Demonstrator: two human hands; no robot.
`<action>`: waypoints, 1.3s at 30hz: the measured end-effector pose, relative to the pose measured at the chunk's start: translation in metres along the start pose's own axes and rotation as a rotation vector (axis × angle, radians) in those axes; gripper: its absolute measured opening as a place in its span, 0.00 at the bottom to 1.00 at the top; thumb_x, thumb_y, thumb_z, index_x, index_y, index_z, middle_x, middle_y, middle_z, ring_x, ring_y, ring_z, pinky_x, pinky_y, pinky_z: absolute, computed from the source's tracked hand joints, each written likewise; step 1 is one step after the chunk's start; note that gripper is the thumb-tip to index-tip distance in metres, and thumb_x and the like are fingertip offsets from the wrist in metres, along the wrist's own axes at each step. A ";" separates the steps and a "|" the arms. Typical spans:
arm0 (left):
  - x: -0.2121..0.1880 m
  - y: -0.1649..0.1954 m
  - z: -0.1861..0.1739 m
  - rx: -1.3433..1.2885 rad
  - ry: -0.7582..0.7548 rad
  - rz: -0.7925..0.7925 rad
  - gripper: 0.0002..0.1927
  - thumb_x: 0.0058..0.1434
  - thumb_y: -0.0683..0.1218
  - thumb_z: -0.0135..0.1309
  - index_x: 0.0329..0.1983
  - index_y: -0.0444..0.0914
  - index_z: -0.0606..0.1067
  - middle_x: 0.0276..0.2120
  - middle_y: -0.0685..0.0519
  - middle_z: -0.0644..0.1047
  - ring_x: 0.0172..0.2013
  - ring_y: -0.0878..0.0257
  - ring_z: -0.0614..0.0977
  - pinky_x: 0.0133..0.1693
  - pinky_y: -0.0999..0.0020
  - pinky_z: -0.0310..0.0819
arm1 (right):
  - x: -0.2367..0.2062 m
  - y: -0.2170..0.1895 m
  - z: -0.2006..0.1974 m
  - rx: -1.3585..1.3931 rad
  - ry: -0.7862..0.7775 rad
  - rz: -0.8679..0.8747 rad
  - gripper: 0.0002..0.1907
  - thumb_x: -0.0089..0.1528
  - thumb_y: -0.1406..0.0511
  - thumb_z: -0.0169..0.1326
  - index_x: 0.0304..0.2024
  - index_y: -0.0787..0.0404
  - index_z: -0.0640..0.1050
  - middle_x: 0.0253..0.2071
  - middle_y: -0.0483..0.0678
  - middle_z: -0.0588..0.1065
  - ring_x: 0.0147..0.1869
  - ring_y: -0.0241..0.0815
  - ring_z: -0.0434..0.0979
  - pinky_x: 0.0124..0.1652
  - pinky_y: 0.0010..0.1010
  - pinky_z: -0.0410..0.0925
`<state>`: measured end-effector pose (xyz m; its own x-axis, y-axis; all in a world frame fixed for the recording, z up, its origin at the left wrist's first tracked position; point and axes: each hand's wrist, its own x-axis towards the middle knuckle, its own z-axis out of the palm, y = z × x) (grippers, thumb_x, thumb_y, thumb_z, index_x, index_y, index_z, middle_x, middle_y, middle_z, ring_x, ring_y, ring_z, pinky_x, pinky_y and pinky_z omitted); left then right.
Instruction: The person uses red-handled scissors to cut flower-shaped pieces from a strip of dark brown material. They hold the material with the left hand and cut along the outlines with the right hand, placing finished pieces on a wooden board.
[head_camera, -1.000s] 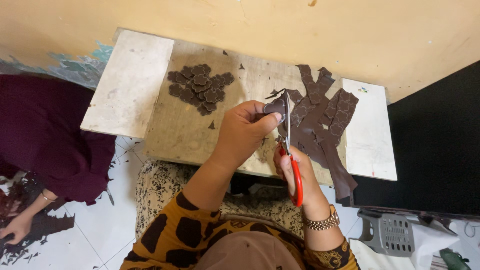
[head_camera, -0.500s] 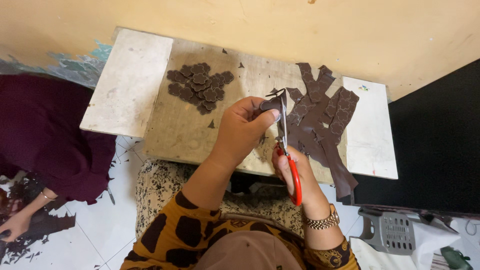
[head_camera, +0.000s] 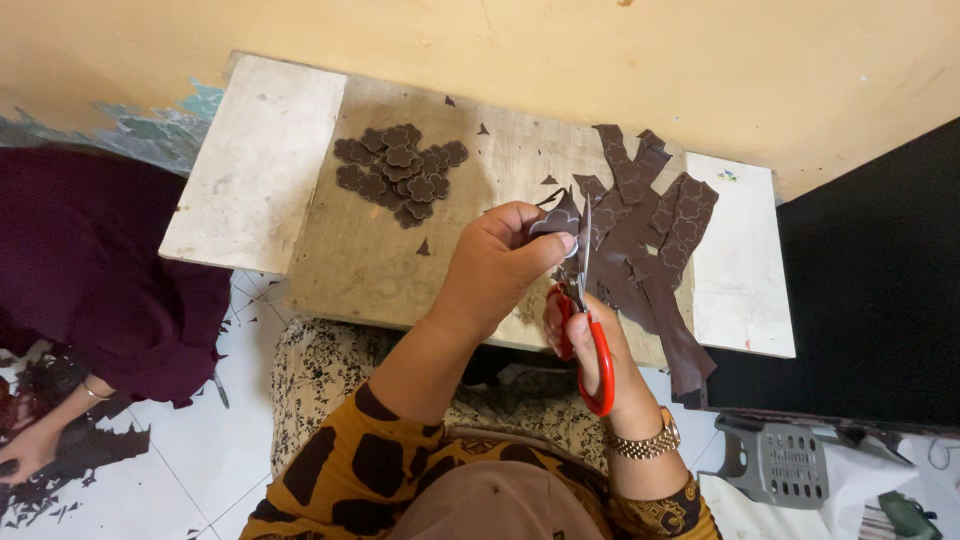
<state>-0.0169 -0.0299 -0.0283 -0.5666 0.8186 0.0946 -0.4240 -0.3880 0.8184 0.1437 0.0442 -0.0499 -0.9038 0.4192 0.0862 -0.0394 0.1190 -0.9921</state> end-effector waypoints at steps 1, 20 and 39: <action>0.000 0.000 0.001 -0.002 0.005 -0.010 0.05 0.59 0.38 0.60 0.38 0.32 0.77 0.33 0.56 0.80 0.35 0.72 0.78 0.40 0.75 0.73 | -0.001 0.000 0.000 0.005 -0.002 0.003 0.36 0.65 0.35 0.43 0.35 0.62 0.70 0.28 0.41 0.63 0.30 0.33 0.61 0.30 0.25 0.57; 0.003 -0.011 0.001 0.034 0.104 -0.132 0.08 0.57 0.45 0.65 0.32 0.38 0.79 0.27 0.56 0.79 0.27 0.72 0.73 0.31 0.76 0.64 | 0.000 0.011 0.002 0.130 0.098 0.048 0.30 0.67 0.41 0.45 0.36 0.61 0.69 0.27 0.39 0.62 0.27 0.30 0.58 0.26 0.23 0.54; 0.005 -0.006 -0.006 -0.060 0.130 -0.140 0.07 0.61 0.45 0.61 0.38 0.38 0.78 0.32 0.55 0.80 0.30 0.72 0.77 0.31 0.76 0.68 | 0.002 0.020 -0.001 -0.046 0.140 0.127 0.31 0.64 0.39 0.46 0.29 0.59 0.69 0.22 0.39 0.64 0.23 0.30 0.61 0.24 0.23 0.57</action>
<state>-0.0215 -0.0264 -0.0363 -0.5836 0.8065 -0.0951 -0.5443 -0.3015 0.7828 0.1420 0.0483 -0.0693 -0.8320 0.5542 -0.0246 0.0936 0.0965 -0.9909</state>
